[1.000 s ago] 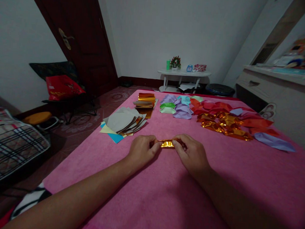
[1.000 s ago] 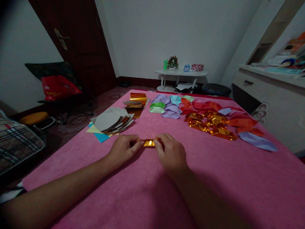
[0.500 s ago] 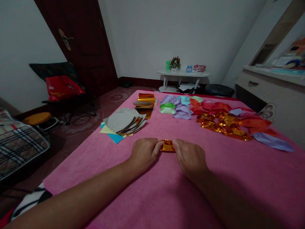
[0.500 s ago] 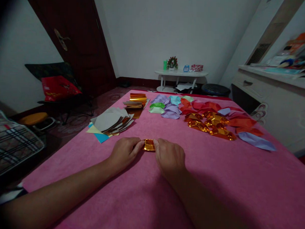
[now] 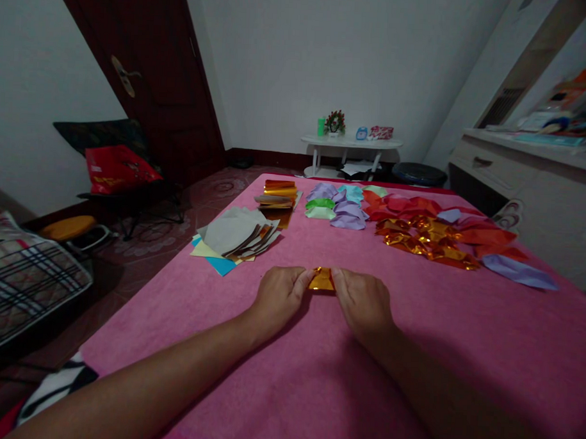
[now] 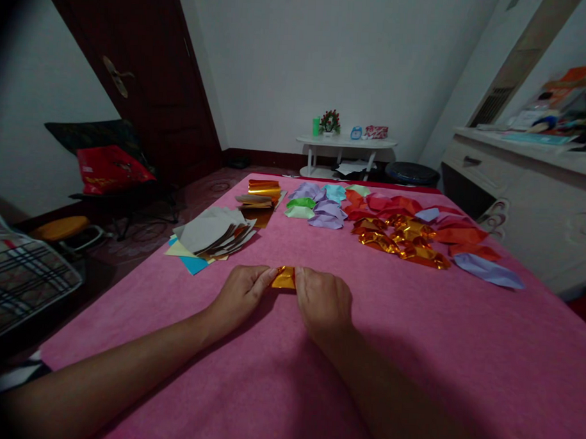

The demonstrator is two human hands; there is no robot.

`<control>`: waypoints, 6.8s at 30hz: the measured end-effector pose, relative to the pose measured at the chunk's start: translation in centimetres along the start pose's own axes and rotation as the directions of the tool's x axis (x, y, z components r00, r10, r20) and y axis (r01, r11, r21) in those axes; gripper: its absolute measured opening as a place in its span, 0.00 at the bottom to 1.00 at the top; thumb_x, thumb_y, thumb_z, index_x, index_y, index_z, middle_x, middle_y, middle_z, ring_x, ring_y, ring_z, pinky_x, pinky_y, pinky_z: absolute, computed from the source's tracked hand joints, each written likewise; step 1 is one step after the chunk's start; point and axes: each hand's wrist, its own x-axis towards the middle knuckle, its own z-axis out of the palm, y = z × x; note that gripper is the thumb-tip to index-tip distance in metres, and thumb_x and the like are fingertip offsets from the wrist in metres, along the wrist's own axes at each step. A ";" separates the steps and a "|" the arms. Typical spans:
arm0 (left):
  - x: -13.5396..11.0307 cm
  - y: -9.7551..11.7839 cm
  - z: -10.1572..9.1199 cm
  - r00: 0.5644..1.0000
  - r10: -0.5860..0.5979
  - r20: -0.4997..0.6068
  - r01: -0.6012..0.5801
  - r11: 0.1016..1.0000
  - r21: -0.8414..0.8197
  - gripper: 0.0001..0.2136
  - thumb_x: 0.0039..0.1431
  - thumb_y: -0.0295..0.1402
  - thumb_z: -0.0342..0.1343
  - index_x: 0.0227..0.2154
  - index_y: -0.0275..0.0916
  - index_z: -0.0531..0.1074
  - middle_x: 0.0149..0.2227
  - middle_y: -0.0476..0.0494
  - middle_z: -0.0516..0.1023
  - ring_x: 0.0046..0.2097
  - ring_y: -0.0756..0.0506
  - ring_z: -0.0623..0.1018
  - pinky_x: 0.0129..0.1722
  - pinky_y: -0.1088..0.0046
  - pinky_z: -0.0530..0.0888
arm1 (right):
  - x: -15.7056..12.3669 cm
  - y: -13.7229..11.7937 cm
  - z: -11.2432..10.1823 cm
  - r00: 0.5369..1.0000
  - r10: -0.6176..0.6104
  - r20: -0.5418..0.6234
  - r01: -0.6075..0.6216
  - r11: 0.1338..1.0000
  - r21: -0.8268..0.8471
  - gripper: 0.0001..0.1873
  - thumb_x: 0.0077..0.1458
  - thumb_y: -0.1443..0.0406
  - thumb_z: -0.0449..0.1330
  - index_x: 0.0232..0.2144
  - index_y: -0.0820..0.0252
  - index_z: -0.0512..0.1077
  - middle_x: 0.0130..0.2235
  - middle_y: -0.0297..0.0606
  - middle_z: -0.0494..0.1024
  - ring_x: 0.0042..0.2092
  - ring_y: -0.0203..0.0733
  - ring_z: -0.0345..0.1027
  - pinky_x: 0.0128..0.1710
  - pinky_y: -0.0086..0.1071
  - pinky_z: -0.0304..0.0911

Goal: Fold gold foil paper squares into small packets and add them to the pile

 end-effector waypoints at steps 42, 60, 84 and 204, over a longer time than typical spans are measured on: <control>0.4 -0.5 -0.3 0.994 -0.012 -0.105 -0.004 0.988 -0.153 0.14 0.60 0.38 0.50 0.25 0.36 0.73 0.23 0.49 0.72 0.26 0.51 0.68 0.26 0.77 0.60 | 1.0 2.3 0.8 0.985 0.087 -0.151 0.020 0.802 0.596 0.09 0.59 0.65 0.53 0.36 0.57 0.73 0.35 0.35 0.78 0.34 0.39 0.71 0.34 0.29 0.60; 0.5 -1.0 -0.3 0.997 -0.025 -0.066 0.015 0.990 -0.142 0.16 0.60 0.39 0.49 0.24 0.34 0.75 0.22 0.48 0.73 0.26 0.50 0.69 0.26 0.76 0.61 | 2.1 19.4 -2.5 0.750 0.133 -0.648 -0.139 0.989 0.043 0.06 0.47 0.68 0.56 0.29 0.57 0.73 0.34 0.43 0.77 0.34 0.47 0.69 0.31 0.36 0.57; 0.6 -0.8 -0.2 0.998 -0.048 -0.038 0.040 0.980 -0.193 0.17 0.59 0.40 0.49 0.23 0.34 0.74 0.22 0.47 0.72 0.26 0.50 0.69 0.25 0.77 0.62 | -0.1 25.6 -1.9 0.622 0.255 -0.740 -0.176 0.967 0.185 0.11 0.50 0.65 0.54 0.32 0.49 0.76 0.31 0.43 0.73 0.36 0.55 0.66 0.33 0.47 0.59; 2.1 -2.3 -1.0 0.992 0.127 -0.026 -0.128 0.990 -0.054 0.09 0.50 0.36 0.62 0.33 0.40 0.80 0.42 0.41 0.75 0.46 0.40 0.73 0.47 0.64 0.70 | 2.2 4.1 1.3 0.999 0.005 0.039 -0.033 0.658 0.752 0.16 0.53 0.59 0.58 0.17 0.59 0.67 0.34 0.39 0.74 0.34 0.40 0.69 0.31 0.31 0.65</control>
